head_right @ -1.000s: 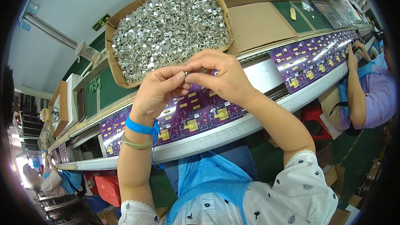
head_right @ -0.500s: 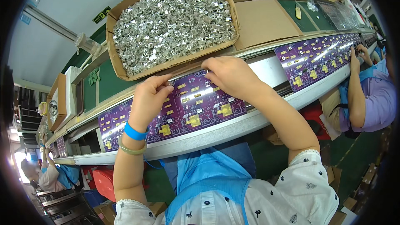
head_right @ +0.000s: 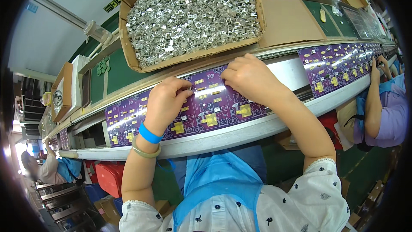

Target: The person places small silver components onto purple circuit boards on a conveyor belt. They pick components from a nearby box and press them into designated spots on the boards, repeating this process as the boards move along the line.

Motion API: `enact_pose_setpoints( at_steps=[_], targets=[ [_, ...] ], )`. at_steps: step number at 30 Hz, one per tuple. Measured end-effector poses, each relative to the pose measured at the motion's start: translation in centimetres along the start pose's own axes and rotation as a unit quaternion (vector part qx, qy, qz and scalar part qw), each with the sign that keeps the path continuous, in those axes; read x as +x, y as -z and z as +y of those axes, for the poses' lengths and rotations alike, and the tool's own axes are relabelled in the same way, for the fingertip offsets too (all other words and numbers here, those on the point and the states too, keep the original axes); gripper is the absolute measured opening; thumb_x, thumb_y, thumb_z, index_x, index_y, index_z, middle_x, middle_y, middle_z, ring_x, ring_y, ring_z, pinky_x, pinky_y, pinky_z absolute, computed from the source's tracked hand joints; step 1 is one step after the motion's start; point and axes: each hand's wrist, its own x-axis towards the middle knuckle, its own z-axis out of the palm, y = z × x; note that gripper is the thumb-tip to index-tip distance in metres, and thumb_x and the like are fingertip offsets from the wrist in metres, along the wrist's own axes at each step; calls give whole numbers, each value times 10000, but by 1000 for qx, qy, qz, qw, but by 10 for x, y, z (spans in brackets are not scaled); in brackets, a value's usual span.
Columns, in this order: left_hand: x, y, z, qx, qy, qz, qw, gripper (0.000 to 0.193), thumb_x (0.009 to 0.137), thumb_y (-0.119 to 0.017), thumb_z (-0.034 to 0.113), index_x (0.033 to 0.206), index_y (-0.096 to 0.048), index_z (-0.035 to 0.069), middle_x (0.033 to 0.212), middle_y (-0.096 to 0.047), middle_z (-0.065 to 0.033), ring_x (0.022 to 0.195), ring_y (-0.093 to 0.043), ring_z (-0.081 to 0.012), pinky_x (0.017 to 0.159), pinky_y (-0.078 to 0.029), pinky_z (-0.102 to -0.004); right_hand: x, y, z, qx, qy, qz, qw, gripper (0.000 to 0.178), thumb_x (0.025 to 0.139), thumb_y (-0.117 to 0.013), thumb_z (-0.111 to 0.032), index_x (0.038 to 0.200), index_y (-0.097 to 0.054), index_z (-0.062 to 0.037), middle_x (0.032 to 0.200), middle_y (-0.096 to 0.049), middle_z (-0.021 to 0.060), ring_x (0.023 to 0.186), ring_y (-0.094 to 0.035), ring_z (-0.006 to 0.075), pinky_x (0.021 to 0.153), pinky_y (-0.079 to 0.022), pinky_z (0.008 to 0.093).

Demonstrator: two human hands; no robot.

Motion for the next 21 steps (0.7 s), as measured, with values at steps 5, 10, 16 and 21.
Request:
enact_pose_setpoints(
  at_steps=[5, 10, 16, 21],
  targets=[
    [1, -2, 2, 15, -4, -3, 1000, 174, 793, -753, 86, 961, -756, 39, 892, -703, -134, 809, -683, -319, 726, -540, -396, 2, 2, 0, 39, 10, 22, 999, 96, 813, -733, -158, 883, -726, -93, 819, -670, 57, 881, -637, 255, 819, -469, 388],
    [2, -3, 5, 22, -14, -9, 1000, 150, 790, -758, 91, 930, -759, 36, 894, -701, -137, 803, -682, -326, 721, -541, -402, 2, 1, 0, 45, 6, 18, 999, 99, 819, -734, -155, 896, -733, -92, 831, -670, 54, 890, -631, 256, 832, -468, 389],
    [2, -4, 2, 5, -13, -7, 1000, 145, 792, -758, 89, 926, -759, 33, 898, -696, -138, 785, -680, -322, 709, -538, -396, 0, 1, -2, 60, -20, 14, 998, 119, 821, -729, -144, 926, -738, -89, 888, -663, 62, 940, -620, 264, 848, -467, 398],
    [1, -7, -1, -7, -22, -11, 1000, 142, 788, -765, 84, 919, -756, 30, 879, -683, -132, 759, -676, -306, 689, -533, -389, -1, 0, -2, 53, -18, 12, 998, 130, 826, -729, -148, 943, -734, -93, 906, -657, 64, 952, -616, 268, 858, -470, 405]
  ],
)
